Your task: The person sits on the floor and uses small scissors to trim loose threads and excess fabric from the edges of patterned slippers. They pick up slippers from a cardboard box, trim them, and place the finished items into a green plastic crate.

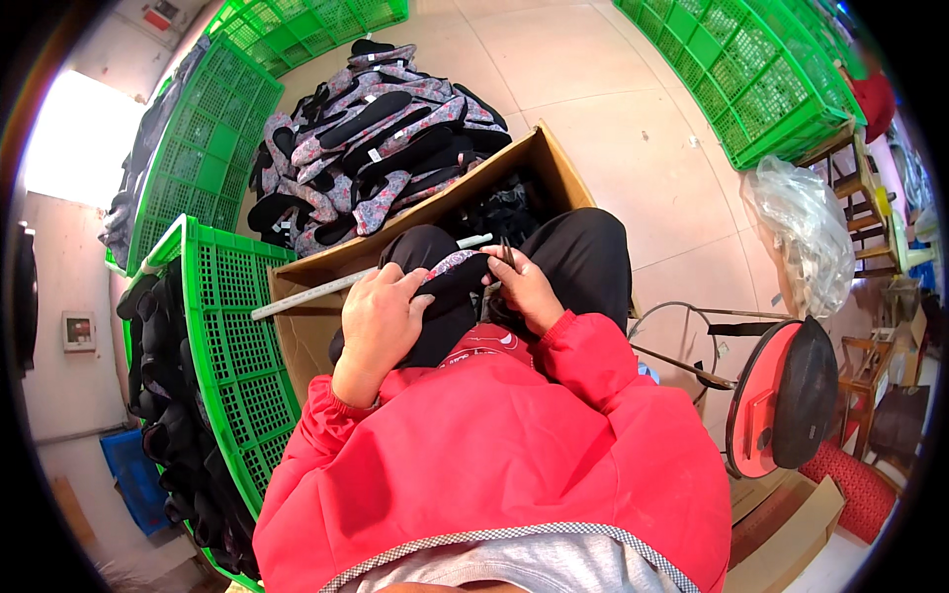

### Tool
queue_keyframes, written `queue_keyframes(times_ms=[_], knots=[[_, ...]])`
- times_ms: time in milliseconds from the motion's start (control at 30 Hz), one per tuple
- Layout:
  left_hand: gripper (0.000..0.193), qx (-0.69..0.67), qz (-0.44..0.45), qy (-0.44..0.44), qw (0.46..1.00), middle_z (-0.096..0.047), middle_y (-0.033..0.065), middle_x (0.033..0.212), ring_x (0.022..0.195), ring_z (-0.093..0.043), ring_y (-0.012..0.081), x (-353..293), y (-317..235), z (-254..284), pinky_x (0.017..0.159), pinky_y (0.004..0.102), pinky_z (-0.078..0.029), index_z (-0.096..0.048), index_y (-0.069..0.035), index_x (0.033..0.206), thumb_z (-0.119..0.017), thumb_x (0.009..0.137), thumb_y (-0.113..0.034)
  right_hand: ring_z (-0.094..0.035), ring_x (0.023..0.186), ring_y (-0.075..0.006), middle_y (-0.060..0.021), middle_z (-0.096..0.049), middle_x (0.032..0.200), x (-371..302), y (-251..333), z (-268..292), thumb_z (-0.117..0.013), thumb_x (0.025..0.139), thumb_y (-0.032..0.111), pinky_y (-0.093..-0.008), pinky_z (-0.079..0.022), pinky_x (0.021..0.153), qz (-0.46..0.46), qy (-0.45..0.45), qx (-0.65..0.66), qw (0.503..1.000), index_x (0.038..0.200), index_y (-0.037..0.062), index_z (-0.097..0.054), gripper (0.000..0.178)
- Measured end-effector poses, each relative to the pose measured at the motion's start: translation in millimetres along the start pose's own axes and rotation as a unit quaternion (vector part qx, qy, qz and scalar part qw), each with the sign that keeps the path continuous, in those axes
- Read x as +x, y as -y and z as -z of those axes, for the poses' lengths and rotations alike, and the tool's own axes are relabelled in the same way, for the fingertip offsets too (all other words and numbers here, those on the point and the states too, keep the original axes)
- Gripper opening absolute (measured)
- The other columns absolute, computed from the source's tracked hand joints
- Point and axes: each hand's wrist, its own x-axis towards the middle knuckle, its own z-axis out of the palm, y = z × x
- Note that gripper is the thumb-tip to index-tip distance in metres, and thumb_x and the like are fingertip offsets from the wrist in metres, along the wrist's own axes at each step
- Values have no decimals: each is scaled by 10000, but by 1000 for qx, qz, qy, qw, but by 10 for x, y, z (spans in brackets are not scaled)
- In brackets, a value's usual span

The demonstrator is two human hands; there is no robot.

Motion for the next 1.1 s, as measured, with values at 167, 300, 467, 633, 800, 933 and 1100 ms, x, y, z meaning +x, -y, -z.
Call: queue_keyframes(times_ms=[167, 300, 467, 633, 800, 933, 1100], knots=[[357, -92, -4, -48, 995, -623, 72, 968, 935, -621, 279, 61, -25, -14, 821, 379, -507, -733, -97, 1092, -792, 746, -162, -366, 514, -1, 36, -628, 869, 50, -93, 73, -593, 1006, 228, -182, -257, 444, -10, 5, 10, 1000, 1194, 125, -602, 214], [289, -130, -16, -76, 989, -635, 72, 961, 935, -620, 277, 68, 2, -115, 810, 373, -506, -750, -90, 1037, -785, 755, -141, -372, 511, -1, 37, -637, 857, 50, -95, 69, -618, 992, 212, -182, -266, 445, -2, 7, 8, 1000, 1191, 113, -608, 222], [129, -159, -16, -140, 977, -617, 68, 873, 846, -609, 284, 109, -8, -247, 754, 373, -503, -749, -77, 864, -781, 745, -117, -397, 521, -2, 29, -652, 857, 19, -79, 45, -628, 983, 193, -181, -277, 452, 10, -4, -14, 1000, 1192, 100, -618, 229], [78, -158, -13, -156, 975, -618, 93, 871, 844, -600, 307, 128, 3, -305, 758, 396, -490, -701, -52, 838, -745, 783, -86, -435, 576, -1, 25, -650, 872, -38, 6, -13, -619, 989, 181, -172, -306, 497, 39, -3, -39, 998, 1204, 93, -615, 232], [86, -156, -13, -155, 975, -610, 109, 865, 840, -592, 329, 130, 34, -330, 754, 412, -480, -658, -34, 843, -727, 808, -73, -420, 585, 0, 11, -653, 906, -68, 29, -61, -588, 1017, 220, -164, -321, 522, 106, -32, -69, 991, 1280, 92, -547, 295], [89, -159, -14, -155, 975, -604, 113, 862, 839, -590, 337, 129, 39, -349, 752, 420, -478, -641, -30, 847, -717, 820, -67, -425, 634, -7, -13, -656, 935, -66, 2, -42, -542, 1044, 280, -166, -347, 573, 191, -40, -126, 973, 1307, 71, -491, 340], [82, -180, -4, -167, 969, -606, 106, 854, 835, -594, 323, 118, 62, -375, 748, 411, -470, -630, -24, 834, -707, 834, -53, -404, 651, -11, -27, -652, 947, -204, 175, -108, -492, 1063, 334, -176, -349, 580, 166, -24, -137, 976, 1269, 49, -484, 352]])
